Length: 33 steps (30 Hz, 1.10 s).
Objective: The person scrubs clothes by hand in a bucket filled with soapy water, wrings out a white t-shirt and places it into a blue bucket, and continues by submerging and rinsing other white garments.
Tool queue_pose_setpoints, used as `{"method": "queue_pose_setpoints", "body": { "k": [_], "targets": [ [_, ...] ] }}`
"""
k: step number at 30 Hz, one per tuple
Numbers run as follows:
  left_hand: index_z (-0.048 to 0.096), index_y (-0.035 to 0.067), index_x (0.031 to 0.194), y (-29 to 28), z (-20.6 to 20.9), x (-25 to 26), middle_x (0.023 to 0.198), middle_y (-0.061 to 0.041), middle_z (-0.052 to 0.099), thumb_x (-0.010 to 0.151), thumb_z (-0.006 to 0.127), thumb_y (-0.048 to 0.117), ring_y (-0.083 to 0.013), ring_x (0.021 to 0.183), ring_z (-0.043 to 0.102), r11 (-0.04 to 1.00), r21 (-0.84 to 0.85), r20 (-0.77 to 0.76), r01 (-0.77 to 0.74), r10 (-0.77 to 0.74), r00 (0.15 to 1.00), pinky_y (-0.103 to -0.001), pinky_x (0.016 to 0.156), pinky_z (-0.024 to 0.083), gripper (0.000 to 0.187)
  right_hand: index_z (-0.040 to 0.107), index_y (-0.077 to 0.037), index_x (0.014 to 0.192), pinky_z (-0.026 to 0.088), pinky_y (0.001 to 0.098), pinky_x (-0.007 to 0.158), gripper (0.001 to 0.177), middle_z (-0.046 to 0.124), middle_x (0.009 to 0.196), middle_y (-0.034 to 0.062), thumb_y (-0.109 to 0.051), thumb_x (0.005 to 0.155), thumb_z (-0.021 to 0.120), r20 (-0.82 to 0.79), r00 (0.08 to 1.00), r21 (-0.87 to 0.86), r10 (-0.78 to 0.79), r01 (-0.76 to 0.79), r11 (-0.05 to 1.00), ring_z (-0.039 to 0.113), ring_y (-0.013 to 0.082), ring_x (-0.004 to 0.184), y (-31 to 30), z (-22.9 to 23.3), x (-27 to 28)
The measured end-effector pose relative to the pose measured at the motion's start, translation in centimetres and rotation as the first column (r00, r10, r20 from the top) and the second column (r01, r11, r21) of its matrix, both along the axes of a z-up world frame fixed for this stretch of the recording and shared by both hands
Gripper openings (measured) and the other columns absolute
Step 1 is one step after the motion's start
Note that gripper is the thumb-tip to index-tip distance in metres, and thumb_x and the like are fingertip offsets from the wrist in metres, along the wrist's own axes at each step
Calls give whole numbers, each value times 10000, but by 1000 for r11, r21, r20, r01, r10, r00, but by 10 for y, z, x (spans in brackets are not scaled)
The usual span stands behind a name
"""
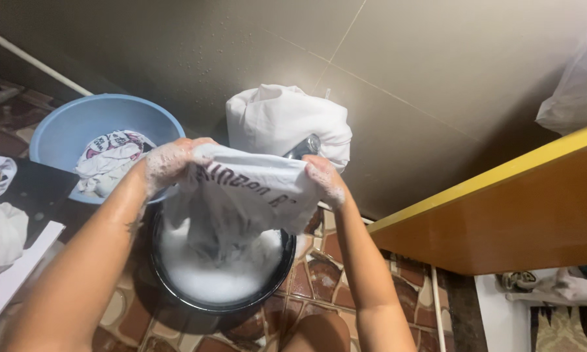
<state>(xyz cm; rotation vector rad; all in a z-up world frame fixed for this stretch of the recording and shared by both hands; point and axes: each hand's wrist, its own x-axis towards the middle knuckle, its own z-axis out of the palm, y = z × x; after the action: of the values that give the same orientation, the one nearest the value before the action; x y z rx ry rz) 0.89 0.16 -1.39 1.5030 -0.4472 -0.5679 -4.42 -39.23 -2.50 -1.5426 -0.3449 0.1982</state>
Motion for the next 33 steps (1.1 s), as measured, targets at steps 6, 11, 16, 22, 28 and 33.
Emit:
{"method": "queue_pose_setpoints", "body": {
  "k": [6,11,16,22,28,33],
  "targets": [
    [676,-10,1158,-19,0,-9,979,-78,760,760,722,214,-147,817,722,974,-213,-247,-76,21,969,-286,750,598,459,666,-39,933,506,249,720,295,675,840,-7,-330,928,712,64,998,-300,19,1,954,607,87,795,8,37,2],
    [678,118,1208,-60,-11,-21,1061,-81,719,668,913,463,-192,890,668,829,510,166,227,-355,920,-341,734,532,683,667,-21,965,451,238,745,233,610,871,-24,-250,978,710,211,977,-245,-40,92,965,536,76,830,54,54,5],
    [749,103,1028,-113,-34,-33,940,-148,727,784,745,535,-278,795,657,689,724,308,-19,-299,903,-394,746,540,496,661,-25,1006,491,224,752,168,651,906,-14,-191,979,656,165,985,-170,-51,79,982,581,67,851,93,46,10],
    [747,48,933,-100,-24,-23,846,-144,734,982,598,434,-224,749,679,888,450,262,-91,-35,964,-344,695,523,417,344,-144,1447,350,306,1190,865,481,1393,65,-398,785,839,492,855,202,-166,73,977,465,158,1368,88,-47,11],
    [671,24,1099,-55,-21,-17,1023,-93,717,1064,615,215,-207,961,693,759,-625,-200,-183,71,977,-367,888,548,203,538,-5,1487,376,365,1178,706,616,1434,151,-303,861,668,186,981,-169,-53,84,982,550,254,1341,64,-165,-29],
    [673,-19,1130,-19,-12,-40,1037,-132,748,860,676,461,-258,949,739,563,-731,-509,-387,-71,858,-448,900,597,550,603,-62,1291,548,374,953,498,726,1142,97,-207,817,544,-302,917,598,-261,395,697,688,229,1056,47,-57,-30]
  ]
}}
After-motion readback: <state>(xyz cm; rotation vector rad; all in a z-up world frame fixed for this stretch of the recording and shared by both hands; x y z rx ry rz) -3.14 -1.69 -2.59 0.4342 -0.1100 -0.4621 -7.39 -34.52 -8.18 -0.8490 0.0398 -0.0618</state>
